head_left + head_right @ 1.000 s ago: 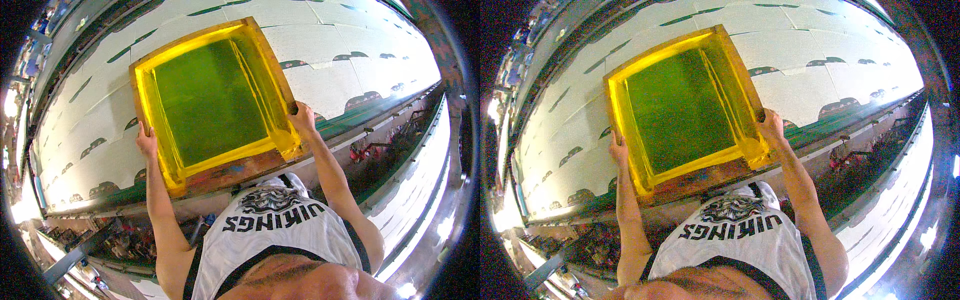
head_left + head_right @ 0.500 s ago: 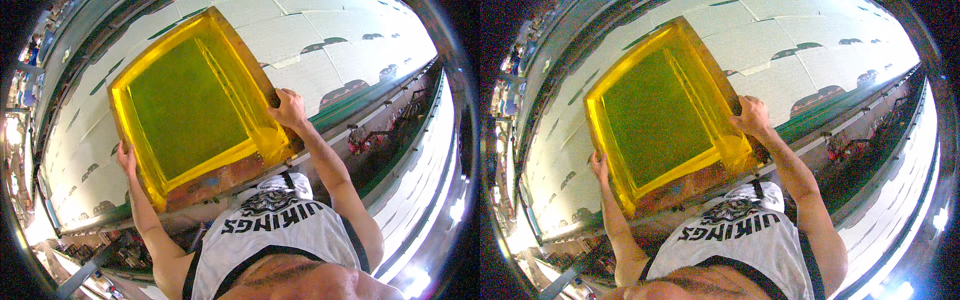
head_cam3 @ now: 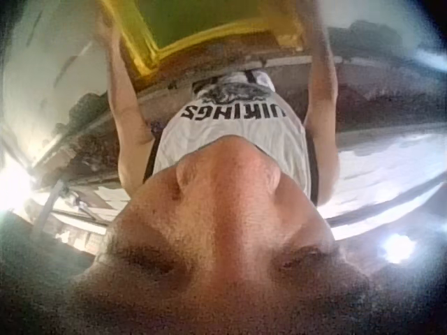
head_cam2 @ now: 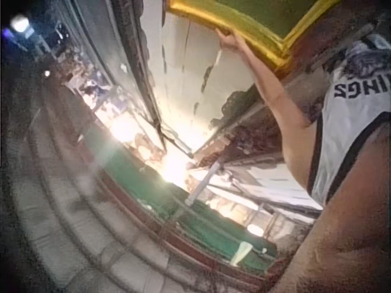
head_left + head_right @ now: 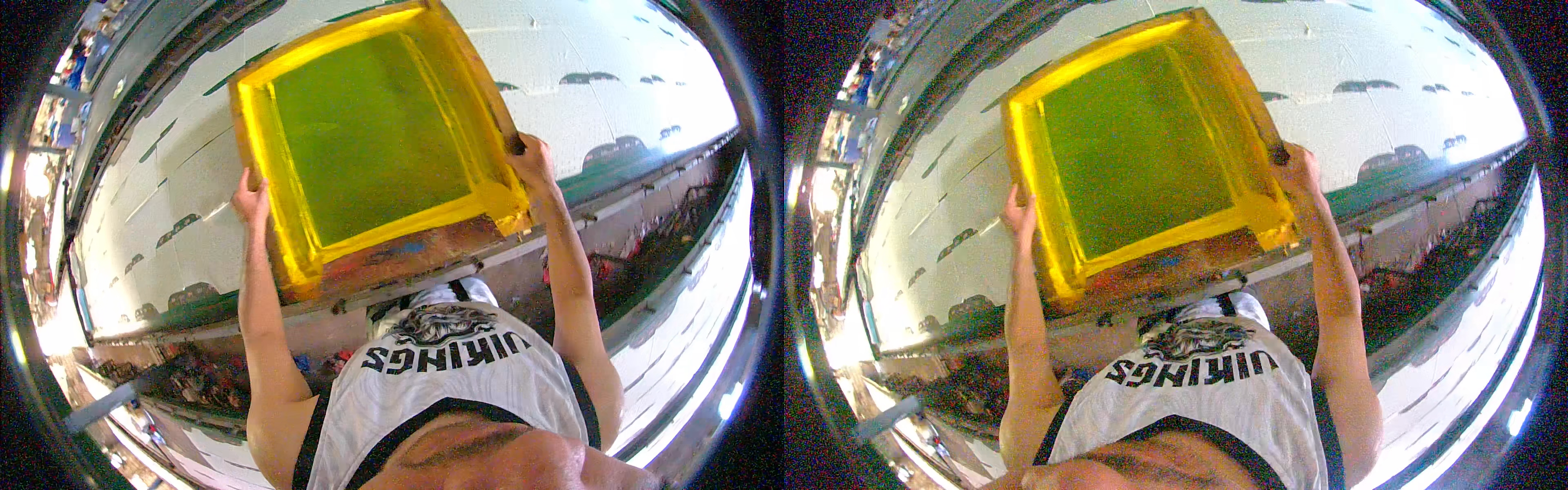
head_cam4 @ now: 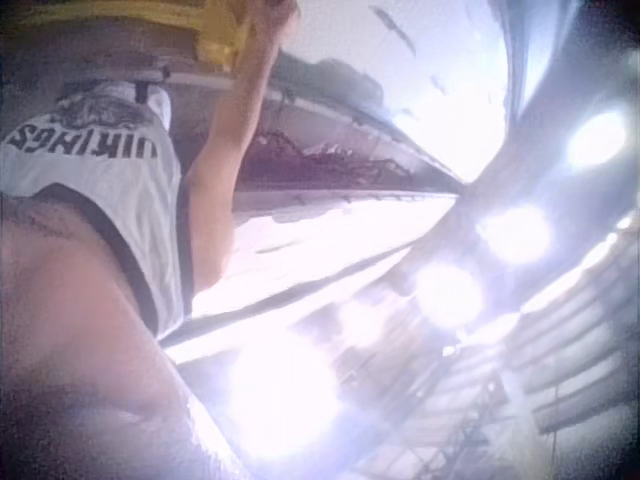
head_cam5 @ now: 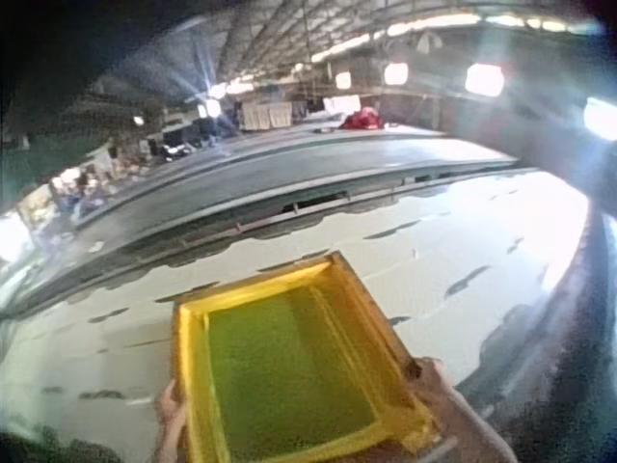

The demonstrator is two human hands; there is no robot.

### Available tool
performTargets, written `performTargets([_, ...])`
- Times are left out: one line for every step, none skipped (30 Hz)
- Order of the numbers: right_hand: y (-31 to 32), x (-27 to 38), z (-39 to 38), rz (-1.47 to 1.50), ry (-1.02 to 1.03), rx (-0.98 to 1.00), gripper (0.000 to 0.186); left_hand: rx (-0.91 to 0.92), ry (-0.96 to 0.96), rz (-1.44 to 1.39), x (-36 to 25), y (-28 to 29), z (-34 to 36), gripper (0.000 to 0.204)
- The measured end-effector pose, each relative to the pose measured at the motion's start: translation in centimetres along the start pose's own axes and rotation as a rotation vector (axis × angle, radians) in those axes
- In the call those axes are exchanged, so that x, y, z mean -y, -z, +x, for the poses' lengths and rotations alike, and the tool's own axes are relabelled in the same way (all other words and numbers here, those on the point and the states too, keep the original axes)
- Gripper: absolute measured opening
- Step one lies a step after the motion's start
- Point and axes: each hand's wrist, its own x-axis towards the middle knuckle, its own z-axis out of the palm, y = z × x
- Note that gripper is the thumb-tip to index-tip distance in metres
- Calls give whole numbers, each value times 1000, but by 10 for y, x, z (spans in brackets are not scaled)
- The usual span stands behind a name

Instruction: The person holds a wooden screen printing frame with a green mesh and uses a squeegee to spread yellow ink across the surface. The person repeatedly pulls the squeegee from top to bottom, repositions the frame, and continues spreading the ink evenly.

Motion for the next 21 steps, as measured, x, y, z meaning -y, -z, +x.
performTargets([10, -32, 2, 4, 1, -17, 46, -4, -72, 111, -28, -22, -6, 68])
performTargets([19, -52, 8, 18, 17, -22, 46, 1, -57, 49, -41, -35, -14, 69])
performTargets([29, -60, 13, 17, 4, -12, 47, -24, -91, 77, -54, -49, -23, 69])
performTargets([40, -66, 12, 13, -14, -4, 48, -43, -126, 103, -67, -61, -31, 68])
performTargets([49, -70, 9, 7, -43, 3, 49, -46, -105, 123, -76, -67, -36, 67])
performTargets([60, -79, 12, 8, -39, -1, 50, -47, -85, 139, -88, -77, -43, 66])
performTargets([63, -88, 12, 17, -39, 5, 50, -80, -60, -8, -100, -83, -52, 65])
performTargets([66, -96, 12, 26, -39, 11, 51, -86, -54, 10, -101, -90, -57, 65])
performTargets([64, -93, 15, 108, -63, 13, 52, -111, -39, 43, -90, -91, -64, 65])
performTargets([69, -91, 14, 71, -59, 21, 51, -119, -33, 62, -97, -94, -66, 65])
performTargets([76, -89, 13, 32, -55, 28, 51, -123, -11, 112, -103, -98, -70, 64])
performTargets([78, -86, 15, 3, -46, 35, 50, -151, -33, 168, -103, -97, -69, 64])
performTargets([78, -99, 12, 15, -20, 54, 45, -137, -20, 153, -113, -100, -68, 64])
performTargets([73, -112, 14, 8, -8, 32, 41, -120, -9, 136, -123, -102, -66, 64])
performTargets([63, -127, 17, 9, 8, 15, 38, -116, -17, 133, -120, -101, -64, 65])
performTargets([55, -129, 18, 10, 25, 5, 34, -110, -18, 133, -109, -100, -63, 65])
performTargets([49, -133, 17, 5, 37, 22, 34, -103, -21, 133, -99, -101, -65, 66])
performTargets([49, -132, 21, -1, 57, 40, 34, -112, -31, 163, -90, -107, -70, 66])
performTargets([49, -130, 22, -8, 71, 48, 34, -119, -49, 188, -84, -112, -71, 66])
performTargets([46, -128, 22, -19, 48, 81, 35, -126, -67, 214, -76, -113, -73, 66])
performTargets([47, -128, 24, -40, 24, 101, 36, -38, 22, 225, -76, -117, -70, 66])
